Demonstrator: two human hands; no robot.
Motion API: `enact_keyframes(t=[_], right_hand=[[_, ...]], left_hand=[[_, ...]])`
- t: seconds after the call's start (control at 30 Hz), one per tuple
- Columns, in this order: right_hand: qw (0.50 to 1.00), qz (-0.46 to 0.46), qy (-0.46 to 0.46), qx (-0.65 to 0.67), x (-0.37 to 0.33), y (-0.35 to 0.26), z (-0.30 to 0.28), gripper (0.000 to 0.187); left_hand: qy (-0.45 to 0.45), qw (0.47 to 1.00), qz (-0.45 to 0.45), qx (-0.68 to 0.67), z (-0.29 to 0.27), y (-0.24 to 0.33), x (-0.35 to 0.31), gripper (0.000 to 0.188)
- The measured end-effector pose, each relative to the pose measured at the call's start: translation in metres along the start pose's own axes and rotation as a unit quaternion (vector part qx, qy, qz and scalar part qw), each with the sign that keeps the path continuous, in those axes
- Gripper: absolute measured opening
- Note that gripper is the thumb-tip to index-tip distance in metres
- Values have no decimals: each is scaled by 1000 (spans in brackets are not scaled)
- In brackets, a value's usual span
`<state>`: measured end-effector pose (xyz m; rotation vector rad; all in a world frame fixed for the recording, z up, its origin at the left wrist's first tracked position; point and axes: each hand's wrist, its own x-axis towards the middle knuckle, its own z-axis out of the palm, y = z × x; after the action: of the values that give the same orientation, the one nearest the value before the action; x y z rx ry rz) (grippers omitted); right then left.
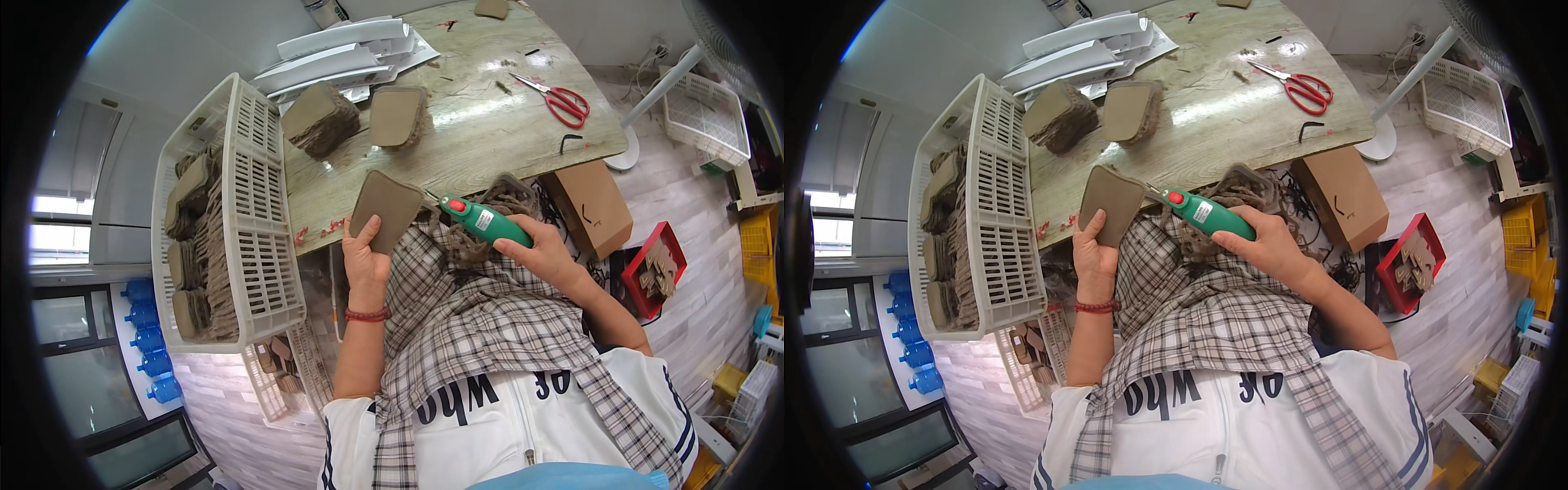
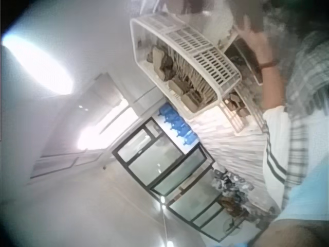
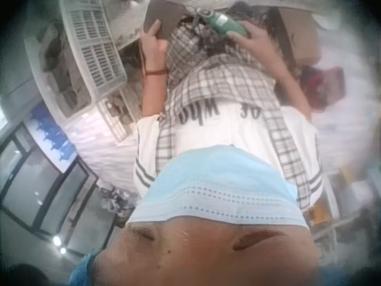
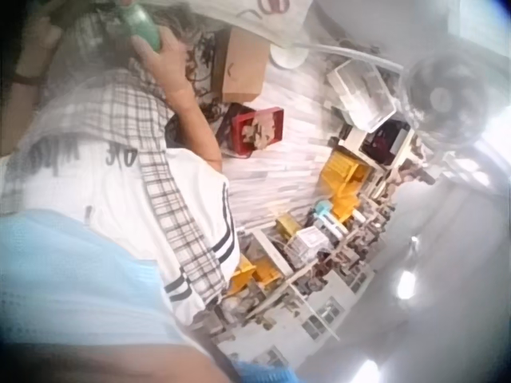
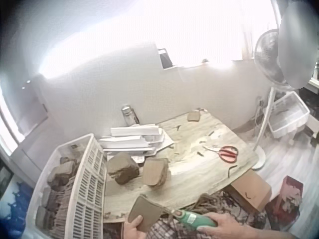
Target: The person uses a green rotary tool to trim the edges of small rectangular cardboard pieces. They pick up each piece from a white basket, smooth the edges with the tool, and place the finished pieces into a stack on the table.
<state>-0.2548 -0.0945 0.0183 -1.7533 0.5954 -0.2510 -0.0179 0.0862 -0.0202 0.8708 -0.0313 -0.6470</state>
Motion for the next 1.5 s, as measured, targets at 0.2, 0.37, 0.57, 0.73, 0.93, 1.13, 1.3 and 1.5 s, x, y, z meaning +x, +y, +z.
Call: enact_keyframes(t=[0.2, 0.37, 0.57, 0.73, 0.93, 1.13, 1.3, 1.5], right_hand=[[1000, 21, -3, 4, -3, -13, -4, 41], [1000, 10, -3, -17, -3, -15, -5, 40], [1000, 2, 12, -23, 1, -16, -1, 40], [997, -23, 67, 30, 14, -4, 6, 39], [994, 16, 88, 56, 14, 9, -9, 37], [991, 31, 120, 47, 8, 25, -16, 36], [991, 36, 131, 16, 9, 30, -17, 40], [989, -3, 146, -24, 5, 30, -13, 33]], left_hand=[[11, 1000, -10, -4, 13, -5, -2, 38], [10, 1000, 6, 29, 9, -16, -3, 40], [-3, 999, -13, 45, 19, -23, -10, 36], [-13, 993, -59, 105, 17, -16, -10, 36], [94, 958, 70, 260, -64, 77, 81, 41], [129, 544, 322, 764, -70, 61, 118, 47], [52, 524, 383, 759, 27, 4, 117, 52], [66, 637, 262, 722, 62, -33, 149, 68]])
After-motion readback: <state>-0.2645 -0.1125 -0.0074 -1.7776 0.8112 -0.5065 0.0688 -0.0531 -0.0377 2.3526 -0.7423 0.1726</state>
